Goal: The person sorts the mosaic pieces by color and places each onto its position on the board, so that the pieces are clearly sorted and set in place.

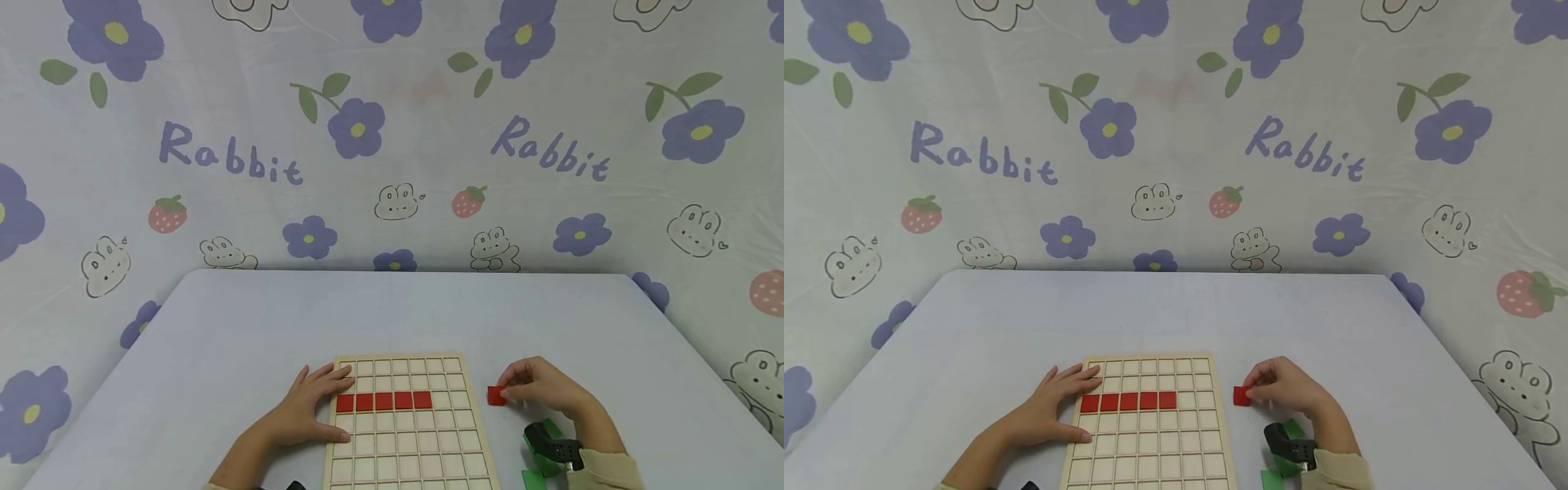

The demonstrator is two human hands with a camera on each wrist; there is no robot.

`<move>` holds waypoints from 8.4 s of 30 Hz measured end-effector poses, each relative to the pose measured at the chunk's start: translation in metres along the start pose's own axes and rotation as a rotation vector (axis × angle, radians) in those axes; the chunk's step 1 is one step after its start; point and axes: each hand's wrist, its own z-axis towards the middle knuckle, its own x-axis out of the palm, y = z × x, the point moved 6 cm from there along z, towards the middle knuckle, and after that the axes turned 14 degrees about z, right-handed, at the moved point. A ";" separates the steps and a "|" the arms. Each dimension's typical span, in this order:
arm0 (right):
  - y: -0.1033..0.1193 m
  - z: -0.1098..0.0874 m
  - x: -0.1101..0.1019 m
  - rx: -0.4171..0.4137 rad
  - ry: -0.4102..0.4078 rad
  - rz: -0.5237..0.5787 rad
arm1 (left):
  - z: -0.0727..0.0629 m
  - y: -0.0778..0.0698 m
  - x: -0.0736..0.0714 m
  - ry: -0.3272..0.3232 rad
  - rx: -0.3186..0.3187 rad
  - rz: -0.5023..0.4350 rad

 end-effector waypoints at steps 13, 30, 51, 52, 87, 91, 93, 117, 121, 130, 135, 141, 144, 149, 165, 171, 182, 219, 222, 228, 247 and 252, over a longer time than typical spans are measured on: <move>0.017 0.013 0.017 -0.100 -0.088 0.025 | 0.000 0.001 0.000 -0.002 0.002 0.006; 0.028 0.028 0.058 -0.109 -0.035 0.032 | 0.000 0.000 -0.004 0.007 -0.004 0.000; 0.035 0.032 0.075 -0.183 -0.015 -0.081 | 0.001 0.002 -0.002 0.005 -0.007 0.002; 0.036 0.032 0.075 -0.185 -0.011 -0.080 | 0.001 0.002 -0.001 0.005 -0.006 0.002; 0.059 0.014 0.074 -0.277 -0.079 -0.297 | 0.000 0.006 0.002 0.013 -0.012 0.004; 0.058 -0.001 0.061 -0.265 -0.077 -0.278 | -0.001 0.006 0.002 0.011 -0.003 0.000; 0.055 -0.010 0.054 -0.251 -0.075 -0.278 | -0.001 0.006 0.002 0.005 0.001 -0.005; 0.006 -0.095 -0.009 -0.083 -0.245 -0.323 | 0.001 0.005 0.002 -0.004 0.007 -0.002; -0.007 -0.102 -0.012 -0.071 -0.221 -0.289 | 0.001 0.007 0.003 -0.001 0.005 0.001; -0.026 -0.114 -0.013 -0.053 -0.165 -0.191 | 0.001 0.008 0.004 0.004 -0.001 0.009; -0.042 -0.121 -0.013 0.020 -0.176 -0.102 | 0.002 0.007 0.004 0.001 0.001 0.012; -0.059 -0.128 -0.014 0.106 -0.220 -0.026 | 0.002 0.007 0.003 0.002 0.009 0.007; -0.064 -0.129 -0.014 0.128 -0.248 0.006 | 0.001 0.008 0.003 0.001 0.009 0.004; -0.071 -0.131 -0.013 0.174 -0.255 0.083 | 0.001 0.007 0.003 -0.001 0.014 0.007; -0.070 -0.133 -0.013 0.182 -0.238 0.076 | 0.000 0.006 0.003 0.005 -0.011 0.012; -0.068 -0.133 -0.014 0.200 -0.250 0.061 | 0.000 0.005 0.001 0.005 -0.009 0.016; -0.070 -0.133 -0.016 0.179 -0.207 0.062 | 0.000 0.001 0.000 0.008 -0.004 -0.004; -0.021 -0.117 -0.002 -0.171 0.059 0.167 | -0.001 0.003 0.000 0.002 -0.005 -0.007; -0.013 -0.113 0.003 -0.194 0.079 0.158 | 0.000 0.004 0.001 0.007 -0.008 -0.008; 0.004 -0.105 0.015 -0.228 0.084 0.111 | 0.000 0.005 0.002 0.007 -0.006 -0.003; 0.040 -0.074 0.046 -0.180 -0.030 -0.025 | -0.003 0.002 0.007 -0.011 -0.006 0.013; 0.047 -0.064 0.058 -0.215 -0.013 -0.012 | -0.003 0.002 0.006 -0.006 -0.009 0.012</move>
